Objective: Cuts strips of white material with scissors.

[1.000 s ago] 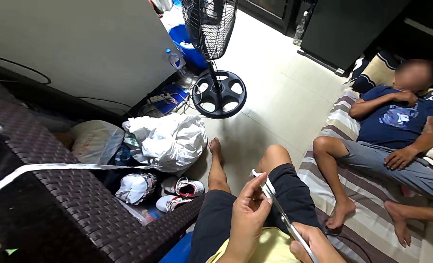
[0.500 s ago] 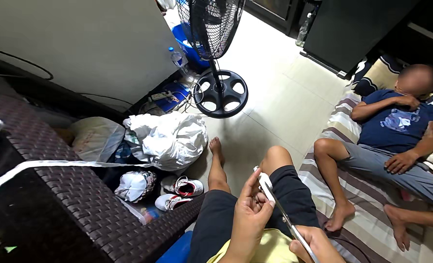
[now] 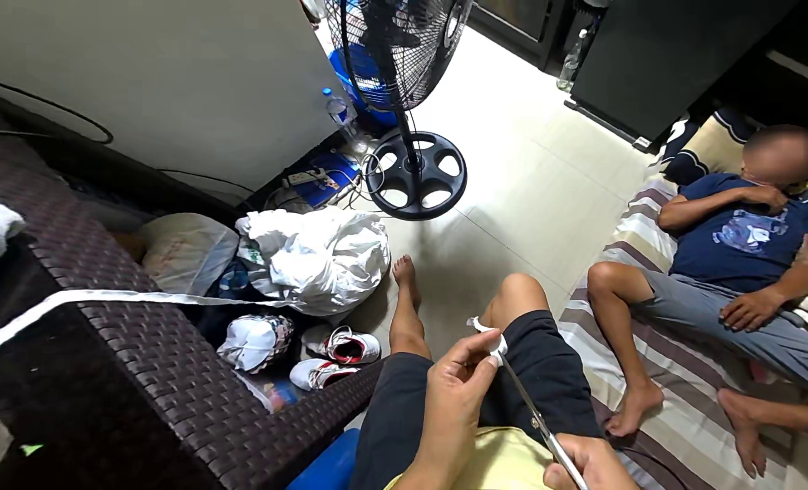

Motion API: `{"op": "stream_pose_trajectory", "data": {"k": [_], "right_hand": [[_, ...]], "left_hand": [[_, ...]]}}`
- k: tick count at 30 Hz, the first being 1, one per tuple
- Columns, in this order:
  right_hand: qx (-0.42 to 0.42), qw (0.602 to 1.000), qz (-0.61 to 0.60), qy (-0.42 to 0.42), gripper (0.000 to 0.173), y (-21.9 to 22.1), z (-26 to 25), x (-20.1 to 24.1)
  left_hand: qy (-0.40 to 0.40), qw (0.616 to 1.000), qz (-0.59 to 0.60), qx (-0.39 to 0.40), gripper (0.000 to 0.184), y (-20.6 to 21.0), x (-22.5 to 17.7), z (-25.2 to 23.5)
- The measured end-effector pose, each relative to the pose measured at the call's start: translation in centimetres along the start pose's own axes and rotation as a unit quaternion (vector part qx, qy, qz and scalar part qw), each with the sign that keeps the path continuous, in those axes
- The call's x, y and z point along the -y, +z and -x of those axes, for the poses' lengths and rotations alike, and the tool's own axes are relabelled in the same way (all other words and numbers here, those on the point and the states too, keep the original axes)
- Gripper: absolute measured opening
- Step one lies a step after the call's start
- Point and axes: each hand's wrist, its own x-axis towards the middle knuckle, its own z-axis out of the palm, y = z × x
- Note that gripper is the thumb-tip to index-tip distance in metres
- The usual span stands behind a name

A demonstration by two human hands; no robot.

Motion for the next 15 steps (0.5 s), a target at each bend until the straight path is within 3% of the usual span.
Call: {"op": "stream_pose_trajectory", "data": {"k": [3,9,15], "right_hand": [[-0.003,1.000,-0.004,-0.002,0.047,0.1,0.1,-0.1],[0.005,0.999,-0.029,-0.029,0.058,0.2,-0.2,-0.5],[0.014,0.999,-0.023,-0.040,0.065,0.2,-1.0,-0.2]], "left_hand": [[-0.008,1.000,0.004,-0.010,0.028,0.2,-0.2,-0.1],[-0.004,0.999,0.036,0.002,0.055,0.9,0.2,0.5],[0.002,0.999,0.033,0.009,0.060,1.4,0.8,1.2]]}}
